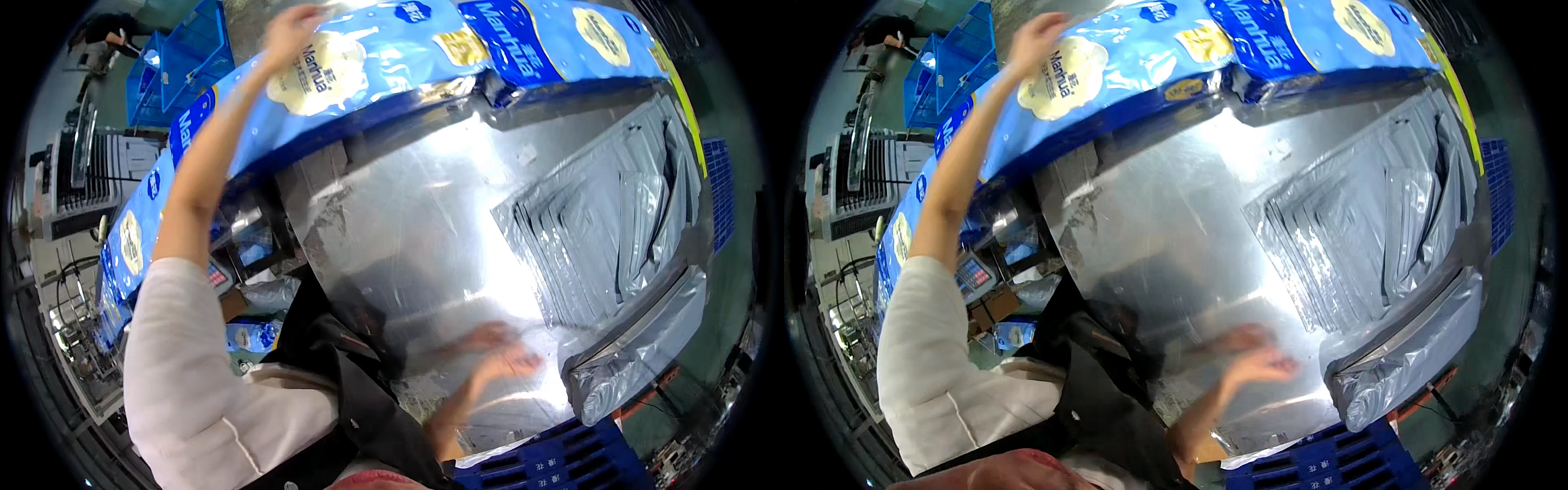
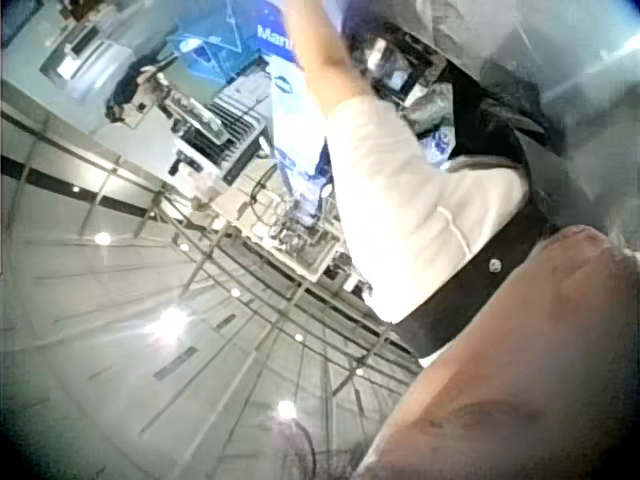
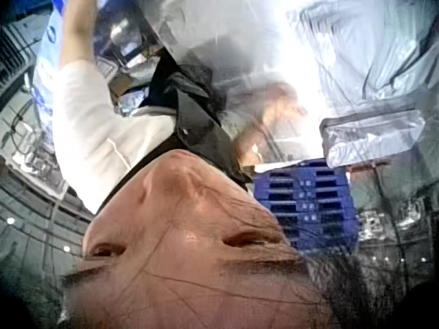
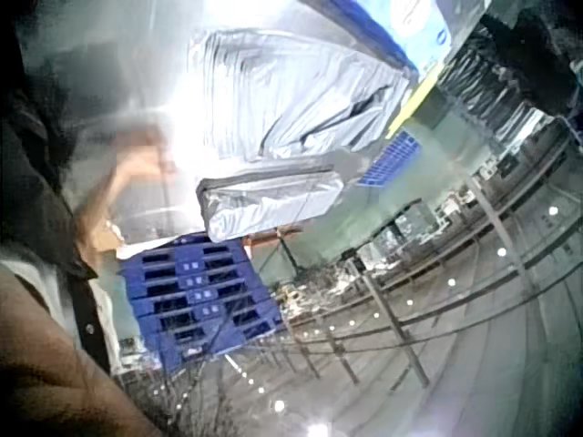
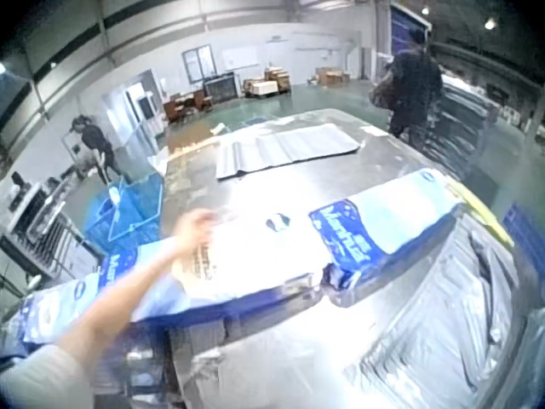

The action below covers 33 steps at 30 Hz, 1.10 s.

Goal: The person packs packages of tissue paper into gray plastic shipping bags by sliding the tissues inside, folding the adhesive flap, and stacking the completed bags on a table.

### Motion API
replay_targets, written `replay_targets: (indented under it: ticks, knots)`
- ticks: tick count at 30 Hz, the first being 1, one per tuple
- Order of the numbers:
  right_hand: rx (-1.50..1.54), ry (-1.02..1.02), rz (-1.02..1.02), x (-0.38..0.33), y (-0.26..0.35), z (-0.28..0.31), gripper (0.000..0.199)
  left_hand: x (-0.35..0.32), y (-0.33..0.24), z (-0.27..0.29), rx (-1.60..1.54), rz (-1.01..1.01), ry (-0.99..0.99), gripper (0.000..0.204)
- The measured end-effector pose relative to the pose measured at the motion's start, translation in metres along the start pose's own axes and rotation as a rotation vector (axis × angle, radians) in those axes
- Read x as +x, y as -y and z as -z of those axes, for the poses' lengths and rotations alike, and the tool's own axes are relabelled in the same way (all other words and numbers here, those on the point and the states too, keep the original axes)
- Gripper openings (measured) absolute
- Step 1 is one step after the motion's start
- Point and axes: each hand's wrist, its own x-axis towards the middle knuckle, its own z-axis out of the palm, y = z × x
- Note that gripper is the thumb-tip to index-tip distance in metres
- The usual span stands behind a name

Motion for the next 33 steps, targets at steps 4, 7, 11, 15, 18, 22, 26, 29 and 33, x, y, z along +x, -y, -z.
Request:
replay_targets:
  ticks: [4,7,11,15,18,22,26,29,33]
  knots:
    - [0.872,1.21,-0.402,-0.119,0.293,-0.07,0.061,0.03,0.198,0.128,0.255,0.415,0.704,0.036]
    - [1.264,1.699,-0.644,-0.175,0.42,-0.096,0.096,-0.003,0.315,0.193,-0.179,0.511,1.004,0.045]
    - [1.221,1.557,-1.137,-0.14,0.442,-0.17,0.081,-0.005,0.118,0.098,-0.788,0.97,1.04,0.063]
    - [1.48,1.255,-1.181,-0.124,0.46,-0.152,0.051,-0.022,0.093,0.137,-0.77,0.929,1.044,0.062]
    - [1.555,1.233,-1.346,-0.075,0.46,-0.104,0.044,-0.041,-0.001,0.174,-0.707,0.504,1.028,0.053]
    - [1.541,1.112,-1.126,-0.025,0.451,-0.04,0.045,-0.047,-0.07,0.206,-0.604,0.645,1.026,0.042]
    - [1.741,1.142,-0.984,0.017,0.408,0.006,0.043,-0.089,-0.145,0.205,-0.707,0.602,1.002,0.023]
    - [1.744,1.224,-0.954,0.036,0.371,0.057,0.034,-0.126,-0.16,0.194,-0.792,0.482,1.003,0.031]
    - [1.508,0.893,-0.771,0.011,0.313,0.1,0.035,-0.209,-0.185,0.203,-0.957,0.565,0.983,0.033]
